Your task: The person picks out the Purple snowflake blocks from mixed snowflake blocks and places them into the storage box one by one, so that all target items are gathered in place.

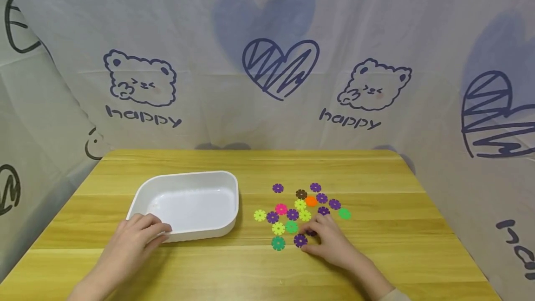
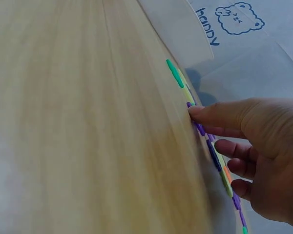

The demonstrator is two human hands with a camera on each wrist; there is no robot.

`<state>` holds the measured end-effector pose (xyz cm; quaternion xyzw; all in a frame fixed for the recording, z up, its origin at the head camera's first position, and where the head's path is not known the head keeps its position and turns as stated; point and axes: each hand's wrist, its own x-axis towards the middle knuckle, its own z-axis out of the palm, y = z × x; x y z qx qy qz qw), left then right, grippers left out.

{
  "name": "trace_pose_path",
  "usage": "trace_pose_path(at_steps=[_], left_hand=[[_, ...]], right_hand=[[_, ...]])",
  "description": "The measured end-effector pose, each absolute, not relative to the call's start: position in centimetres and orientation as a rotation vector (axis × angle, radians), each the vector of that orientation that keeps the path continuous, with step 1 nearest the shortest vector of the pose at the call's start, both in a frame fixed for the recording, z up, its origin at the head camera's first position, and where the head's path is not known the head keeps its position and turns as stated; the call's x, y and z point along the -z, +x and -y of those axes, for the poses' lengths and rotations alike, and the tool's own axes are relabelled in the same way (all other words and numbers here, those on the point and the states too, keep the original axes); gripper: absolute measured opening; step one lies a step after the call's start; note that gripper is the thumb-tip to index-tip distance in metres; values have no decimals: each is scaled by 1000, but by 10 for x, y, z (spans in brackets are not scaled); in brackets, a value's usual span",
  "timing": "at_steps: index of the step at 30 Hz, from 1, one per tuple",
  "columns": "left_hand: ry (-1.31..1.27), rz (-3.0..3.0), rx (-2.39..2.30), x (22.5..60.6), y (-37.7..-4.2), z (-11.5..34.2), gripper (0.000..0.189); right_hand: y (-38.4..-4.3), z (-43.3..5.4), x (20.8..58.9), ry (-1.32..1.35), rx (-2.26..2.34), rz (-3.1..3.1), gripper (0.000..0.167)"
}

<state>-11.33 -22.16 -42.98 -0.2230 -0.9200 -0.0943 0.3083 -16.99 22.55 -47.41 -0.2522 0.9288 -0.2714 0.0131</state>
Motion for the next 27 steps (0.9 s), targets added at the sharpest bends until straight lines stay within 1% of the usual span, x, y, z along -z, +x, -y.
trace_pose_path(at_steps=[6, 10, 19, 27], left_hand=[[-593, 2423, 261, 429, -114, 223, 18], [-597, 2423, 266, 430, -113, 224, 20], [-602, 2431, 280, 430, -113, 223, 21], [-591, 2442, 281, 429, -113, 223, 21]], right_hand=[[-176, -224, 470, -816, 864, -2813, 24], [-179, -224, 468, -815, 886, -2753, 23], [-180, -221, 464, -787, 881, -2712, 25], [-177, -219, 464, -833, 938, -2681, 28]])
